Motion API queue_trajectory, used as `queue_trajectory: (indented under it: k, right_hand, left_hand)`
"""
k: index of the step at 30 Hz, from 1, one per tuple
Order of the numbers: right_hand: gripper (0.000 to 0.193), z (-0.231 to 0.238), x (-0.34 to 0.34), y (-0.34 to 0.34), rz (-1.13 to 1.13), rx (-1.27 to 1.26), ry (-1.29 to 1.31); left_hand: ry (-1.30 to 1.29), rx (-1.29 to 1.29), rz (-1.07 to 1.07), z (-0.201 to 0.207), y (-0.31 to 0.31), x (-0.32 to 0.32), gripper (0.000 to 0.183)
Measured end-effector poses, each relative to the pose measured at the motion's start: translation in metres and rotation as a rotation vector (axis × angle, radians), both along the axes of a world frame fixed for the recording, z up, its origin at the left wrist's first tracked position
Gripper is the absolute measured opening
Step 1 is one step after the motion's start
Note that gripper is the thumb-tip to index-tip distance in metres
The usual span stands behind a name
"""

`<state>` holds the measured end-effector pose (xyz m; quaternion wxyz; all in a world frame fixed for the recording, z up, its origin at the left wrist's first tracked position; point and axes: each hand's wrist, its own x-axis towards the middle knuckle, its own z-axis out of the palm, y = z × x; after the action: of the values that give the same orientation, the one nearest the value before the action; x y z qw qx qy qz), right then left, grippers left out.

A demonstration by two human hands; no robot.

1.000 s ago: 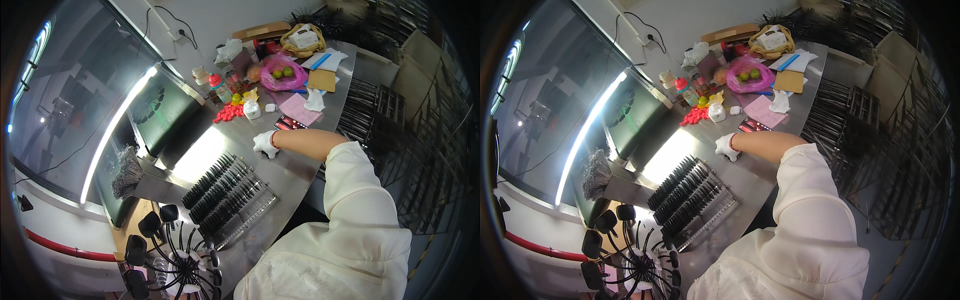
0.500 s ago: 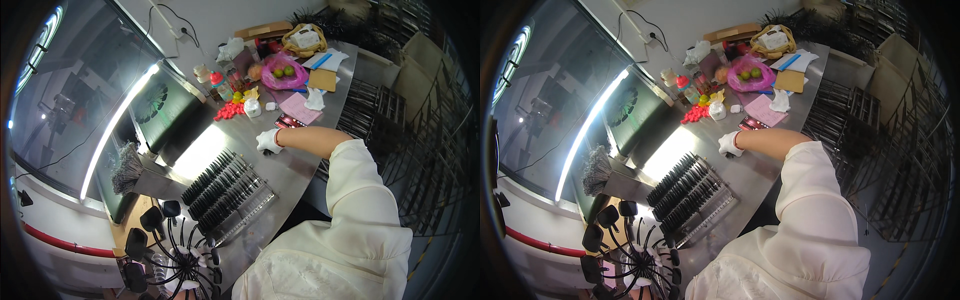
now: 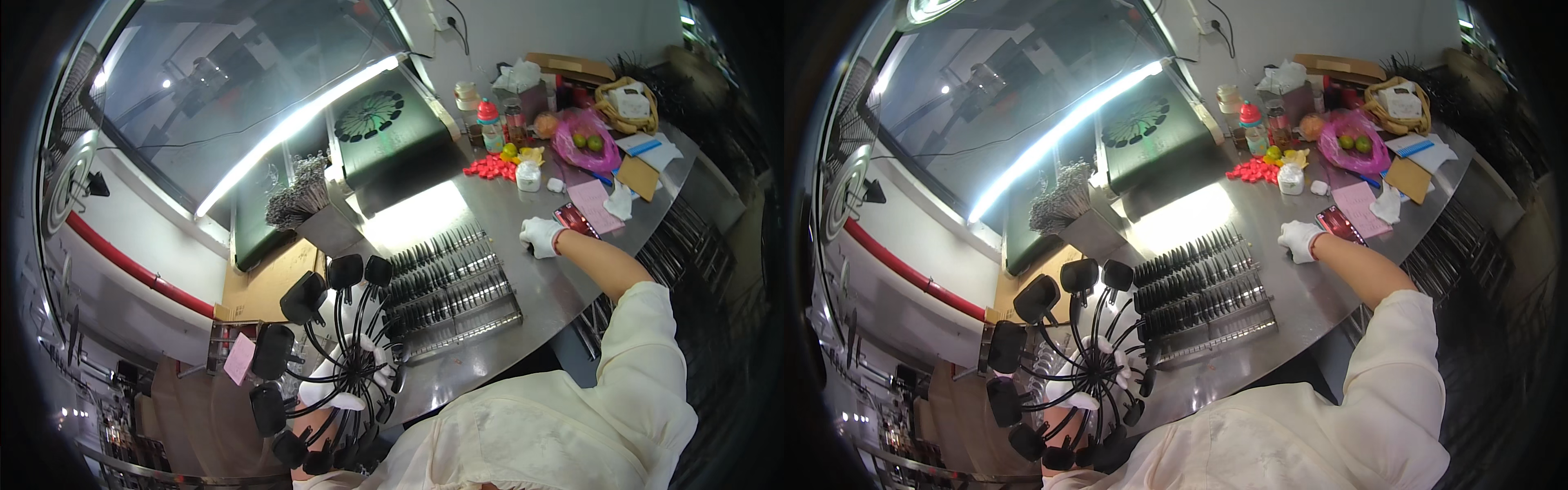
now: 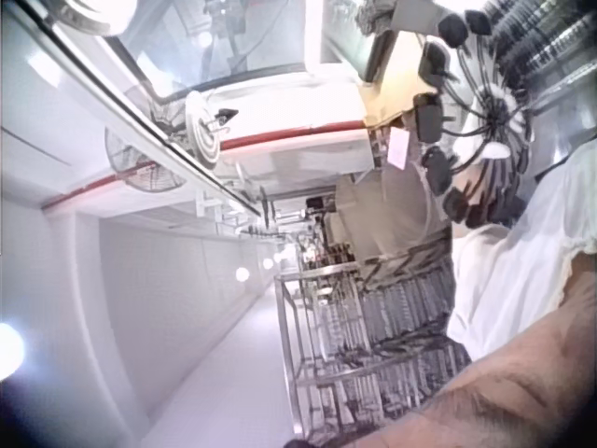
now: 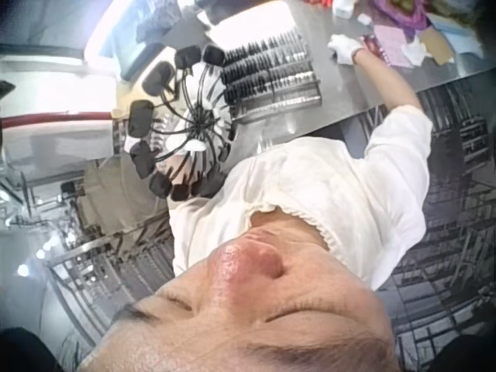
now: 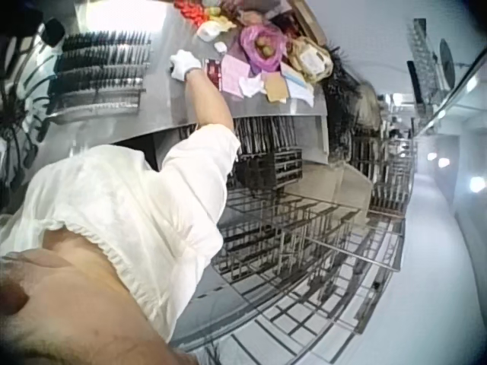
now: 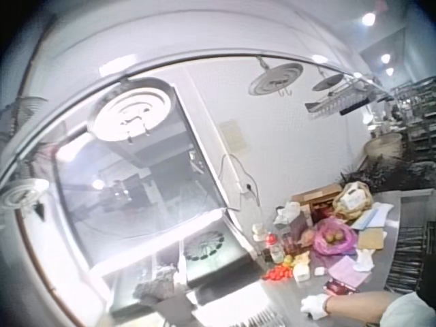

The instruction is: The person repeatedly picks up black plastic components and inserts them into slots on a metal rack, then places clear plastic pieces onto the rack. The person continues this cycle, filling the rack with components.

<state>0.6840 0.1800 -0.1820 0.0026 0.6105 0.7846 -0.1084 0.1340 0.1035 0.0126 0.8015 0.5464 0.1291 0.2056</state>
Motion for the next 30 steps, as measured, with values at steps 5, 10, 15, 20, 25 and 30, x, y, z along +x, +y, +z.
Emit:
queue_trajectory:
  k: [5,10,15,20,25,30]
  right_hand:
    - [0.033,0.033,-0.021,-0.005,-0.047,-0.103,-0.071]
    - [0.047,0.142,-0.139,-0.034,0.006,0.531,0.631]
    - [0.043,0.198,-0.238,-0.066,0.460,0.752,0.652]
    - [0.022,0.181,-0.249,-0.057,0.379,0.451,0.648]
    - [0.013,0.157,-0.223,-0.061,0.713,-1.045,0.952]
    - [0.032,0.188,-0.235,-0.066,0.384,0.645,0.762]
  left_hand:
    - [-0.032,0.006,0.106,-0.008,0.000,0.001,0.086]
    - [0.039,-0.041,0.126,-0.008,-0.003,0.009,0.087]
    - [0.344,0.135,0.119,0.013,-0.008,0.024,0.089]
    - [0.820,0.941,0.057,0.061,-0.002,0.019,0.091]
    - [0.850,0.988,0.198,0.076,-0.009,0.013,0.078]
    - [0.603,0.440,0.114,0.050,-0.014,0.032,0.079]
